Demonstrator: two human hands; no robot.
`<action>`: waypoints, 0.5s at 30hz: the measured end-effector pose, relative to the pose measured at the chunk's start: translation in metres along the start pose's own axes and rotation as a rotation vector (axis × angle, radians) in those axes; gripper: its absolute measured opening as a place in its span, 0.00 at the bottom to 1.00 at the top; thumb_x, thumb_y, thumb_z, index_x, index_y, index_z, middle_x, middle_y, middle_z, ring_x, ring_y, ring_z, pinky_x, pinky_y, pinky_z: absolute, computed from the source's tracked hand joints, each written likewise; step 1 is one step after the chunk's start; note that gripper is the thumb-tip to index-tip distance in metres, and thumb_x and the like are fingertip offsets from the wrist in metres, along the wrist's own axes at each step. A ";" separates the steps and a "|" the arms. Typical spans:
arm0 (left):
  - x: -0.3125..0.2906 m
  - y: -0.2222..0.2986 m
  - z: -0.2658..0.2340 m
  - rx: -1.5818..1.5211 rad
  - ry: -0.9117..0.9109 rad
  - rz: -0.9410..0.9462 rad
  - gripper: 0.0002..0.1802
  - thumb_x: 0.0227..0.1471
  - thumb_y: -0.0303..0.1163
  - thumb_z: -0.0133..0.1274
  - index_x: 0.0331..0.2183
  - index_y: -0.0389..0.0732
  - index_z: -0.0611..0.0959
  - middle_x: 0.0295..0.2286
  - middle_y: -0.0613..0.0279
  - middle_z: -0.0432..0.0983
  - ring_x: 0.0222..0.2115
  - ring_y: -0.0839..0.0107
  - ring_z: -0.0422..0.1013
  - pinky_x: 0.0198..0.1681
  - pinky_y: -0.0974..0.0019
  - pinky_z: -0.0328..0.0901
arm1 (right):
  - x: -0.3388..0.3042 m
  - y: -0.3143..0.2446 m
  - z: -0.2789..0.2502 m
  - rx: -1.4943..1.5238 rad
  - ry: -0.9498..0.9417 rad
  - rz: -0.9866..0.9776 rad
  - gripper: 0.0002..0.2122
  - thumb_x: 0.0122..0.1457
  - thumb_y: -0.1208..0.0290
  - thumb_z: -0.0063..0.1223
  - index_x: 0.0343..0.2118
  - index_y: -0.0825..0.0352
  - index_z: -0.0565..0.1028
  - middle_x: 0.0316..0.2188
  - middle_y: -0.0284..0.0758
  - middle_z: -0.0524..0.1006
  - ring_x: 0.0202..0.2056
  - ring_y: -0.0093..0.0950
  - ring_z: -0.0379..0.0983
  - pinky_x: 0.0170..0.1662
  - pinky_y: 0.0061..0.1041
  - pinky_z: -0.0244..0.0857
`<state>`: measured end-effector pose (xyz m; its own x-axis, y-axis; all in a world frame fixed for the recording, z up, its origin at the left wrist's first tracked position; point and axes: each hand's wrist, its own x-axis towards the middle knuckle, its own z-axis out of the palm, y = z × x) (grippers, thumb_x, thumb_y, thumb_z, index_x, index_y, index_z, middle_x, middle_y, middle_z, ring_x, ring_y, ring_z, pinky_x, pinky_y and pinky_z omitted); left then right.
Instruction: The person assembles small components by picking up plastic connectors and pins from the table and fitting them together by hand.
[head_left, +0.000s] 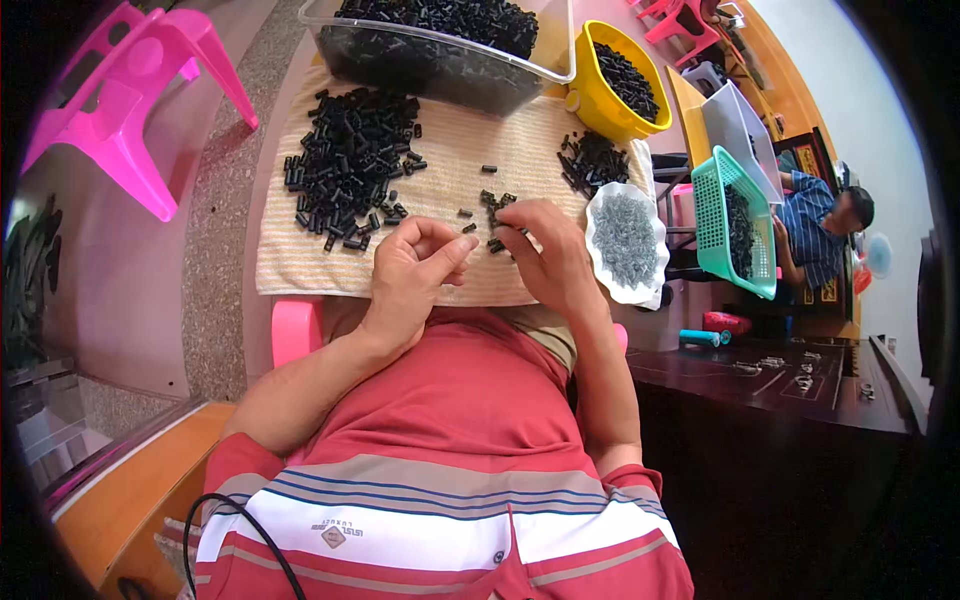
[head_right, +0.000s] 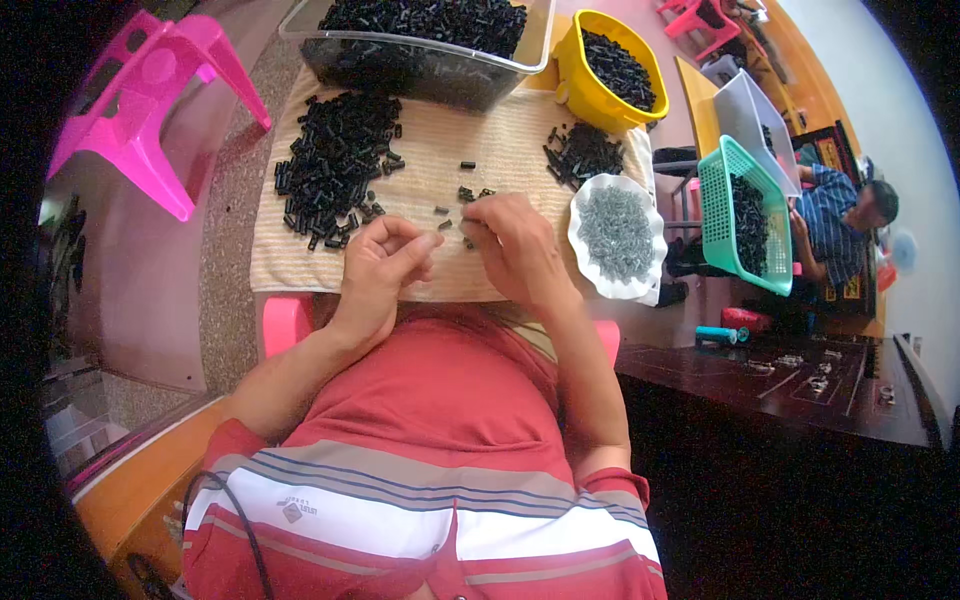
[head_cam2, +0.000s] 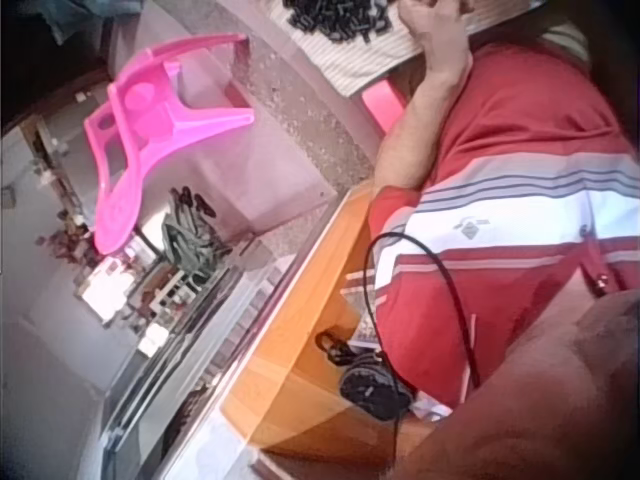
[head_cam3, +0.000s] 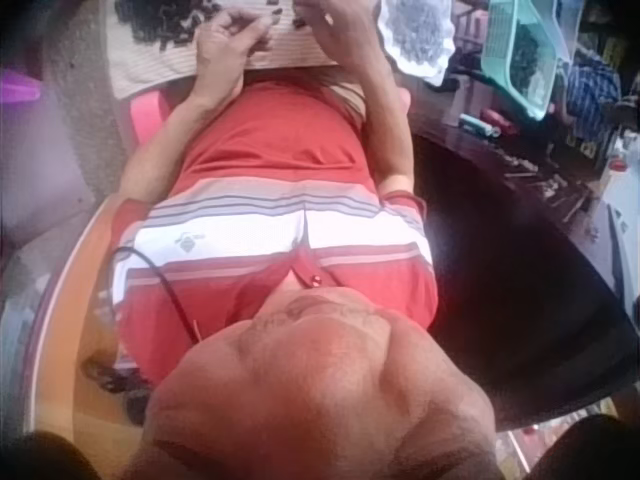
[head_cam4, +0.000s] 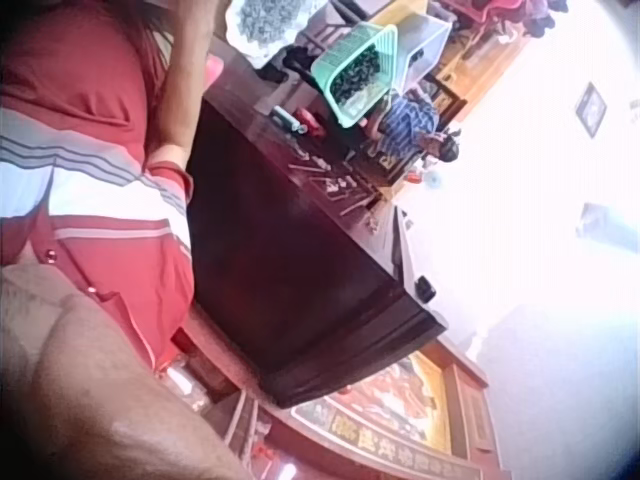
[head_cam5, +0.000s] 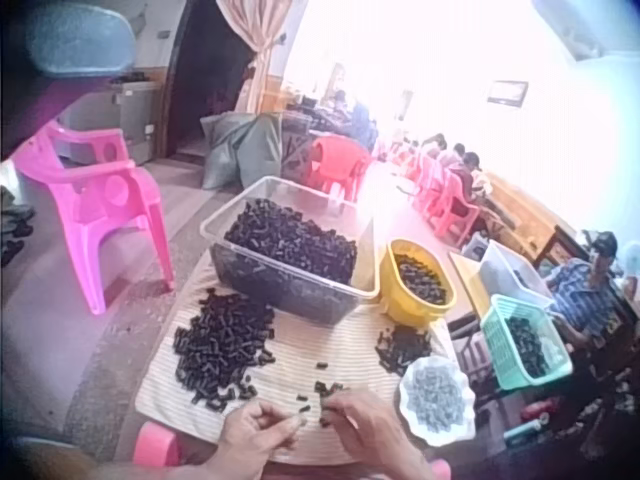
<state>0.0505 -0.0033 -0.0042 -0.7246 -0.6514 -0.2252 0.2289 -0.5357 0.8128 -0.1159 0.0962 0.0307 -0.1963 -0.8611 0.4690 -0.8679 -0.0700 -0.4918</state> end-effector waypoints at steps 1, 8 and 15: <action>0.000 -0.001 0.000 0.002 -0.025 -0.006 0.07 0.55 0.28 0.60 0.34 0.39 0.77 0.28 0.66 0.79 0.24 0.83 0.71 0.30 0.77 0.68 | -0.002 -0.004 0.000 0.000 0.000 -0.002 0.06 0.52 0.78 0.59 0.33 0.68 0.77 0.31 0.39 0.79 0.35 0.41 0.75 0.40 0.35 0.69; -0.002 -0.003 0.003 -0.030 -0.129 -0.010 0.09 0.56 0.29 0.60 0.37 0.37 0.80 0.27 0.66 0.78 0.27 0.81 0.73 0.32 0.77 0.69 | -0.018 -0.016 0.007 0.324 -0.032 0.114 0.06 0.53 0.78 0.64 0.33 0.71 0.79 0.29 0.37 0.80 0.28 0.26 0.77 0.30 0.23 0.69; -0.003 0.001 0.001 -0.020 -0.198 -0.066 0.08 0.56 0.29 0.61 0.36 0.37 0.81 0.28 0.66 0.79 0.29 0.80 0.74 0.35 0.75 0.71 | -0.025 -0.013 0.012 0.430 0.059 0.173 0.03 0.55 0.79 0.62 0.30 0.72 0.80 0.25 0.33 0.79 0.25 0.19 0.72 0.28 0.17 0.64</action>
<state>0.0521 -0.0010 -0.0025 -0.8516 -0.4970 -0.1663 0.1880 -0.5859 0.7883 -0.0945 0.1123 0.0170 -0.3579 -0.8495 0.3877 -0.5542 -0.1409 -0.8204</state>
